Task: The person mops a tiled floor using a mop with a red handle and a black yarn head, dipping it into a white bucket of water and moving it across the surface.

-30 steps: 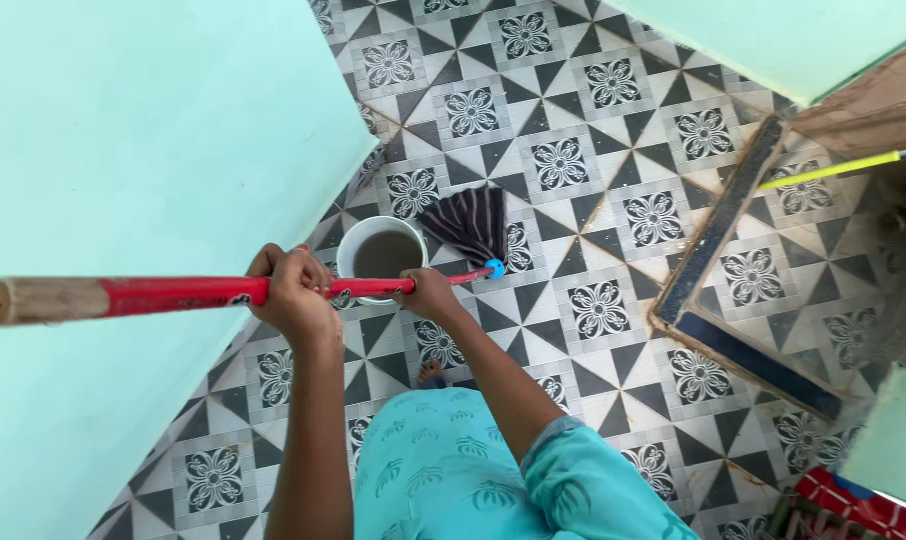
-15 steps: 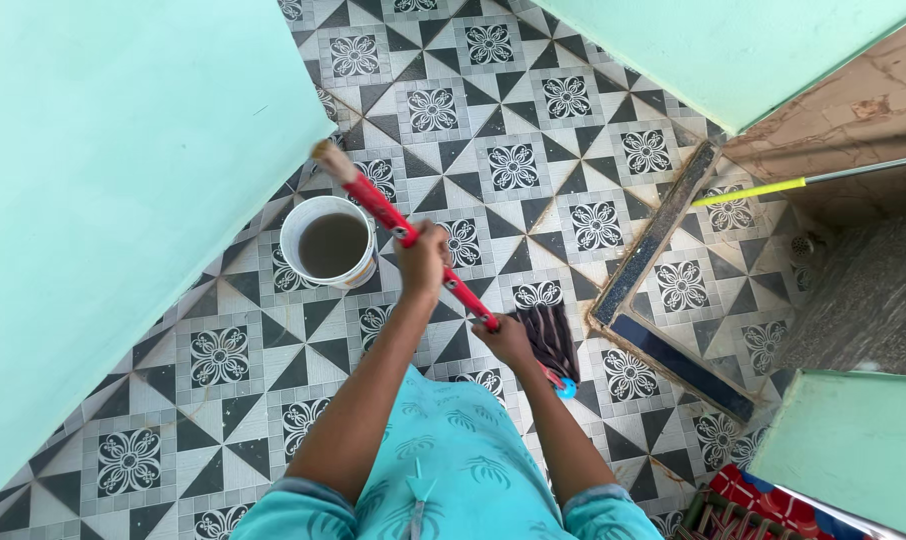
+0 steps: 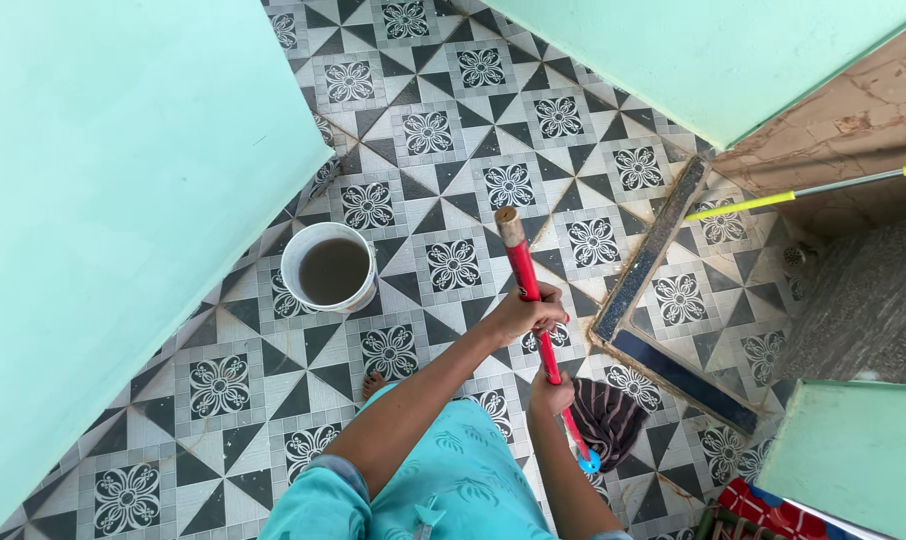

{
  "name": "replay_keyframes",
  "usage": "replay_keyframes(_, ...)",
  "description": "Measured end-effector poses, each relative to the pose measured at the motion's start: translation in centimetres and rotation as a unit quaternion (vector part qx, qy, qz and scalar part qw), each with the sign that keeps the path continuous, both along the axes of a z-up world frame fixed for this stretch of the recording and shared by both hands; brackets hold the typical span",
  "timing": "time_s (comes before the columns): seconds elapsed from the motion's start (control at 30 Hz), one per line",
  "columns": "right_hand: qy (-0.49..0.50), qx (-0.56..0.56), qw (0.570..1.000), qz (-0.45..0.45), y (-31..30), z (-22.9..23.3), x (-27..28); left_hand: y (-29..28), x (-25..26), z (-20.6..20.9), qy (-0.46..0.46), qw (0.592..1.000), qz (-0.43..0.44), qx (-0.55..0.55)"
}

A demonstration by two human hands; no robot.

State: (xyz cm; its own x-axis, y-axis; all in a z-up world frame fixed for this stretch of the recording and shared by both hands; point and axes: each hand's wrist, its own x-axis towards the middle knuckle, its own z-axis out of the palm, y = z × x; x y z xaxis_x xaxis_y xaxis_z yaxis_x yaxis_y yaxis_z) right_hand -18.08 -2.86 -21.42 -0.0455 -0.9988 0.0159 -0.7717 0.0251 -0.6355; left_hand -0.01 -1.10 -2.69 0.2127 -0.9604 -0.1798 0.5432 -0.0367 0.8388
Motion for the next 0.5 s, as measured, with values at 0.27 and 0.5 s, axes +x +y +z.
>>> replay_keyframes(0.27, -0.189, -0.063, 0.979, 0.046, -2.5, -2.6, 19.1, 3.7, 12.2, 6.9, -0.07, 0.988, 0.094, -0.104)
replay_keyframes(0.5, -0.263, -0.061, 0.875, 0.403, -0.8, -5.2, 36.4, 15.3, 21.4, 6.2, -0.315, 0.903, 0.278, -0.089)
